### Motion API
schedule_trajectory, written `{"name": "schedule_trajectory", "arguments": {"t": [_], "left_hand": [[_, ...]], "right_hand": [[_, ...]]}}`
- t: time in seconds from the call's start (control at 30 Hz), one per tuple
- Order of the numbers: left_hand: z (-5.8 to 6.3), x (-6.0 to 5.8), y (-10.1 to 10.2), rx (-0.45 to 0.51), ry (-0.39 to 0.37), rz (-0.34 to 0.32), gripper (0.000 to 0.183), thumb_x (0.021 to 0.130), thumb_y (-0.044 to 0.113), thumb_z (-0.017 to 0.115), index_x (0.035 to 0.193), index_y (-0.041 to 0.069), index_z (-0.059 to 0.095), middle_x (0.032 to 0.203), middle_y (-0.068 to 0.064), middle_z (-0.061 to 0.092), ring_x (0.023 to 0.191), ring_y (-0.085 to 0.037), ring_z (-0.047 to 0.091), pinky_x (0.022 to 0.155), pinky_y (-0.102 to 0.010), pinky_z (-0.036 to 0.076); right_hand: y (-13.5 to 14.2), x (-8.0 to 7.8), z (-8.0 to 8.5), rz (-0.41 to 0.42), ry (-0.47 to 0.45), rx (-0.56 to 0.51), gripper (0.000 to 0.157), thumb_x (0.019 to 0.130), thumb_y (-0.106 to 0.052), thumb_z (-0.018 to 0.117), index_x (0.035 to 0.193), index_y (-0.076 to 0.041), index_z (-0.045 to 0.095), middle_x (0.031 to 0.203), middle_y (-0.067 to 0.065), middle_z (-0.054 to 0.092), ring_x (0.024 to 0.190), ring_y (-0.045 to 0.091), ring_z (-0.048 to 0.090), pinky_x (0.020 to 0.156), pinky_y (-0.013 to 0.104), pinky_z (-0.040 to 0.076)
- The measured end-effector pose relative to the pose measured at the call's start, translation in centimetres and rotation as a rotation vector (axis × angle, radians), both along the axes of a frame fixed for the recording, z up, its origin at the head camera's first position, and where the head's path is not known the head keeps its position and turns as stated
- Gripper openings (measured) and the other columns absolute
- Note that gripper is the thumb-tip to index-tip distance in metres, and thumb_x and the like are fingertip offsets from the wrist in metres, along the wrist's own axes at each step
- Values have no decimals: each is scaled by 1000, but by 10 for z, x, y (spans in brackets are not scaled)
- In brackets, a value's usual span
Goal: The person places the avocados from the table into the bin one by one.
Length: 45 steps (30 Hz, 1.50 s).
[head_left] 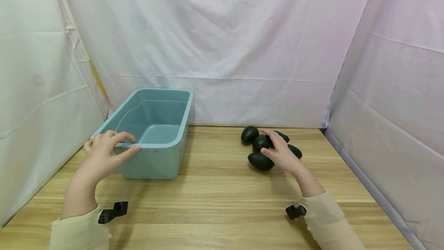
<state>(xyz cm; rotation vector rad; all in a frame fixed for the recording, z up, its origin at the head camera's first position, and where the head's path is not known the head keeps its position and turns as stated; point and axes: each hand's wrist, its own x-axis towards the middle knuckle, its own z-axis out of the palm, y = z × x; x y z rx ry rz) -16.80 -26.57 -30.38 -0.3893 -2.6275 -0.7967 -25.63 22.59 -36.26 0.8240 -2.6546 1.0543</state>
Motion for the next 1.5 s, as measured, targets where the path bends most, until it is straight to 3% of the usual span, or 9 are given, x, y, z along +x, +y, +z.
{"name": "schedule_trajectory", "arguments": {"t": [0.53,0.83,1.07,1.5], "left_hand": [[1,0,1,-9,8,-11,17,92,31,66,100,16,64,89,-4,52,96,-38,36,85,-69,4],[1,1,1,-8,13,-18,17,93,31,65,102,16,65,86,-4,50,95,-39,35,84,-70,3],[1,2,1,-11,8,-16,18,93,31,65,102,16,66,87,-4,50,95,-39,35,84,-70,3],[2,2,1,-4,-4,-16,18,93,31,65,102,16,65,89,-5,50,97,-40,34,85,-70,2]], "right_hand": [[19,-1,-11,-3,-13,21,86,86,-53,65,150,-10,27,150,21,25,135,48,17,98,71,15],[26,-3,-18,-8,-49,58,84,83,-23,76,149,-5,28,150,22,26,137,46,18,100,70,15],[29,-6,-25,6,-82,74,86,83,-28,77,149,-8,27,151,20,25,138,45,16,99,69,20],[34,-9,-32,40,-140,65,88,82,-23,77,150,-9,24,152,21,20,139,45,13,100,68,20]]}}
